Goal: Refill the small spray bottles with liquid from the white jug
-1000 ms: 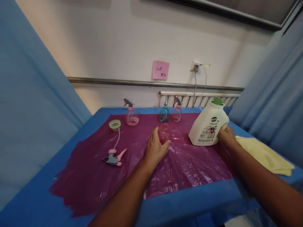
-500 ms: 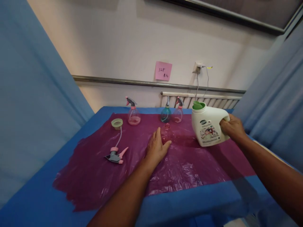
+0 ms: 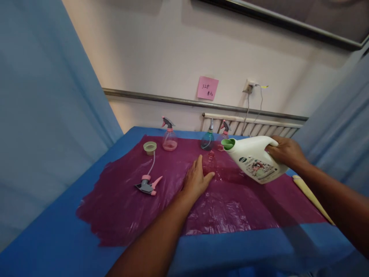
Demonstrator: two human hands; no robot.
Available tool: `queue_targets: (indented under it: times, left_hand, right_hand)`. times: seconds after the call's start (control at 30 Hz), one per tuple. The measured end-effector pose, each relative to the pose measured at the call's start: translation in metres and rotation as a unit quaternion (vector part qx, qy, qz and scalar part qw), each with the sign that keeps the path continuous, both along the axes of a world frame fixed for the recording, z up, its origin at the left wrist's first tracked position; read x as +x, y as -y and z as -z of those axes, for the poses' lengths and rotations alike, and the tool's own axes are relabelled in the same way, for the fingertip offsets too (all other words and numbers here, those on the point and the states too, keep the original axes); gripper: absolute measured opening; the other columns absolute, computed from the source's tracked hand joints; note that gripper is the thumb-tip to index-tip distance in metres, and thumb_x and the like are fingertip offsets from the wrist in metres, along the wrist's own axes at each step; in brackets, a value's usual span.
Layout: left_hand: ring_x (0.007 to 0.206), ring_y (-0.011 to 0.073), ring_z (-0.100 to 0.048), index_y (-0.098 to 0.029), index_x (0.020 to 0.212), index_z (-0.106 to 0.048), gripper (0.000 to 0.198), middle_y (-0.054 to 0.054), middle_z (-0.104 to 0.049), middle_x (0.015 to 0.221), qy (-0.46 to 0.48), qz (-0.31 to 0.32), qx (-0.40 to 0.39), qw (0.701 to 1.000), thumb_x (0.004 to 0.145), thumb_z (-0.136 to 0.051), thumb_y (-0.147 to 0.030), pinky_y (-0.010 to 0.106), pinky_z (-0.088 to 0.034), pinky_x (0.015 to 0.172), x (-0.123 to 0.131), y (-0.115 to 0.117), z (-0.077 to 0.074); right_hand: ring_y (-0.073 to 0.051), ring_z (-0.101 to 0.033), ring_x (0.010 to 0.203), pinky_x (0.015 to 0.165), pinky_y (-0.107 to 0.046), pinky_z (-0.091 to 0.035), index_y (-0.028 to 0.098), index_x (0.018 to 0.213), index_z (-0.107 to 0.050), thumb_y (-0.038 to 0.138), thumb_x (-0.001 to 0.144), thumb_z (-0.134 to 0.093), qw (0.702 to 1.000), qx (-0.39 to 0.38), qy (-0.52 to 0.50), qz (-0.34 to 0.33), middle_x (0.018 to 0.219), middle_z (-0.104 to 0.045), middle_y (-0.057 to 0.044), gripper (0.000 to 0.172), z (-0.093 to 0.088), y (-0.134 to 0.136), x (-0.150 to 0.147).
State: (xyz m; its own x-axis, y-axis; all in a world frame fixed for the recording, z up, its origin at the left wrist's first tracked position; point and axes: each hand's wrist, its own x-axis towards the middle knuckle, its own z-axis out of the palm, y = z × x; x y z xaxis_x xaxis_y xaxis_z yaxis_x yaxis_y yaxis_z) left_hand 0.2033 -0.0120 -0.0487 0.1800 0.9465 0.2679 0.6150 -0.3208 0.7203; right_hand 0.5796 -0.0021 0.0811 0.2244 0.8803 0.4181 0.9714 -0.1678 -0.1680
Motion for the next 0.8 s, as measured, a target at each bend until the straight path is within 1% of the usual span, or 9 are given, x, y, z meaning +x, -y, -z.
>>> queue_targets:
  times: [0.13,0.3,0.43,0.57,0.67,0.8]
  left_hand:
    - [0.164,0.0422,-0.049,-0.008,0.176,-0.035,0.094,0.028,-0.049,0.176,0.003,0.002,0.003,1.0,0.099,-0.079,-0.038,0.056,-0.041,0.136,0.001,0.001,0.0]
    - [0.164,0.0413,-0.051,-0.011,0.176,-0.036,0.093,0.026,-0.051,0.175,0.003,-0.005,0.009,1.0,0.098,-0.08,-0.037,0.056,-0.042,0.136,0.001,0.001,-0.001]
    - [0.164,0.0416,-0.05,-0.01,0.176,-0.036,0.093,0.027,-0.051,0.175,0.001,-0.007,0.008,1.0,0.098,-0.08,-0.037,0.056,-0.042,0.136,0.002,0.001,0.0]
    - [0.164,0.0412,-0.051,-0.012,0.176,-0.036,0.094,0.025,-0.05,0.176,0.002,-0.009,0.007,1.0,0.097,-0.081,-0.036,0.057,-0.042,0.136,0.003,-0.001,0.003]
    - [0.164,0.0407,-0.05,-0.013,0.176,-0.035,0.095,0.025,-0.049,0.177,0.003,-0.009,0.013,1.0,0.097,-0.082,-0.037,0.057,-0.041,0.136,0.004,-0.002,0.007]
    - [0.161,0.0404,-0.053,-0.013,0.175,-0.037,0.093,0.025,-0.053,0.174,0.004,-0.008,0.021,1.0,0.097,-0.082,-0.038,0.057,-0.043,0.135,0.004,-0.002,0.008]
  right_hand:
    - [-0.028,-0.068,0.081,0.066,-0.034,-0.036,0.028,0.096,-0.077,0.059,0.091,-0.059,0.999,-0.031,0.019,0.019,0.09,-0.079,-0.008,0.036,-0.008,0.0,-0.005]
    - [-0.031,-0.072,0.089,0.068,-0.035,-0.035,0.03,0.106,-0.075,0.066,0.096,-0.05,0.992,-0.072,0.095,0.027,0.099,-0.081,-0.01,0.044,-0.017,0.003,-0.012]
    - [-0.031,-0.074,0.092,0.068,-0.035,-0.035,0.031,0.108,-0.074,0.067,0.1,-0.049,0.988,-0.08,0.129,0.013,0.101,-0.082,-0.008,0.045,-0.021,0.003,-0.017]
    - [-0.032,-0.076,0.095,0.068,-0.036,-0.035,0.031,0.111,-0.075,0.067,0.101,-0.049,0.983,-0.091,0.157,0.019,0.103,-0.084,-0.009,0.045,-0.026,0.003,-0.021]
    - [-0.033,-0.076,0.096,0.068,-0.037,-0.035,0.032,0.113,-0.075,0.069,0.101,-0.049,0.982,-0.097,0.16,0.023,0.105,-0.084,-0.009,0.047,-0.03,0.002,-0.022]
    - [-0.034,-0.076,0.096,0.069,-0.038,-0.036,0.032,0.111,-0.075,0.073,0.101,-0.048,0.981,-0.102,0.165,0.028,0.105,-0.084,-0.009,0.049,-0.034,0.003,-0.024]
